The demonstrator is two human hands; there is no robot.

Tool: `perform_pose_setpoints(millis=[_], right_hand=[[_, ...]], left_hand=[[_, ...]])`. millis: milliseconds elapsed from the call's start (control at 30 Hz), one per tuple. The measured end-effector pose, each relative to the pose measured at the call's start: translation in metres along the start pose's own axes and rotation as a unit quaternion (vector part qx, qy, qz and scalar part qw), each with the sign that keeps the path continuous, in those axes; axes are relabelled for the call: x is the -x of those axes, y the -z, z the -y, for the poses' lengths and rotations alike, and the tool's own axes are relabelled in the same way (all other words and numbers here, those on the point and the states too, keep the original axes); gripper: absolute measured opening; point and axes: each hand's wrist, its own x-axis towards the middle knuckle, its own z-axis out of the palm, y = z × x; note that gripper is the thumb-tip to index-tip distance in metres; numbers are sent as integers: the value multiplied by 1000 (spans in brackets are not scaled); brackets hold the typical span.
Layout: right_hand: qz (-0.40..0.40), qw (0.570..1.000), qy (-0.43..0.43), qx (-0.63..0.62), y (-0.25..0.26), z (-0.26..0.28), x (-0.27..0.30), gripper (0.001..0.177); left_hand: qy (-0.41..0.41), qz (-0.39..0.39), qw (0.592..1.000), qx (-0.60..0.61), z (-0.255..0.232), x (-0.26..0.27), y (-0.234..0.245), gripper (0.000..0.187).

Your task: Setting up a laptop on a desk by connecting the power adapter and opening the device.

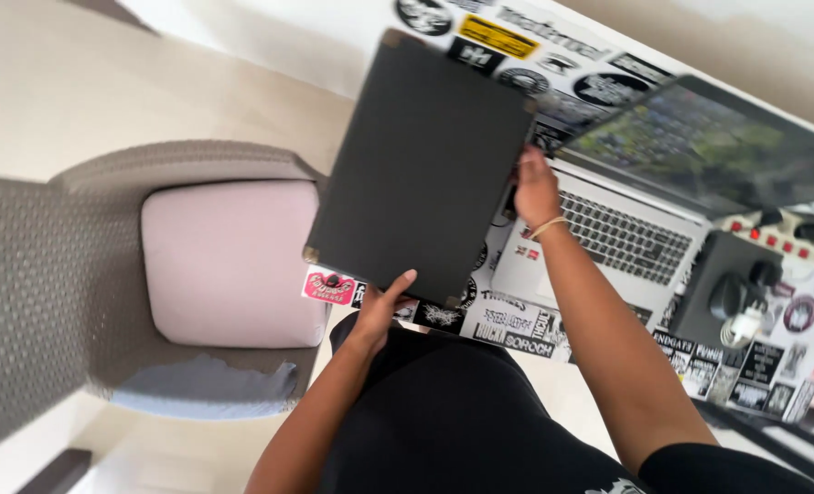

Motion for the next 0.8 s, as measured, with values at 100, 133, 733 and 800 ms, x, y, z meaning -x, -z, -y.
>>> perform_pose_setpoints(millis=[100, 133, 733, 800], right_hand=[[127, 975, -174, -60, 41, 60, 1, 20], [168, 968, -177, -55, 53, 78, -4, 28], [311, 920, -199, -127, 97, 117, -21, 81], [310, 922, -197, -123, 94, 114, -17, 79]], left_hand=[[-2, -4, 1000, 9, 6, -3, 0, 80], [-1, -10, 1000, 16, 11, -5, 1, 78], [-22, -17, 999, 23, 14, 8, -6, 46], [-22, -18, 999, 20, 15, 9, -7, 45]])
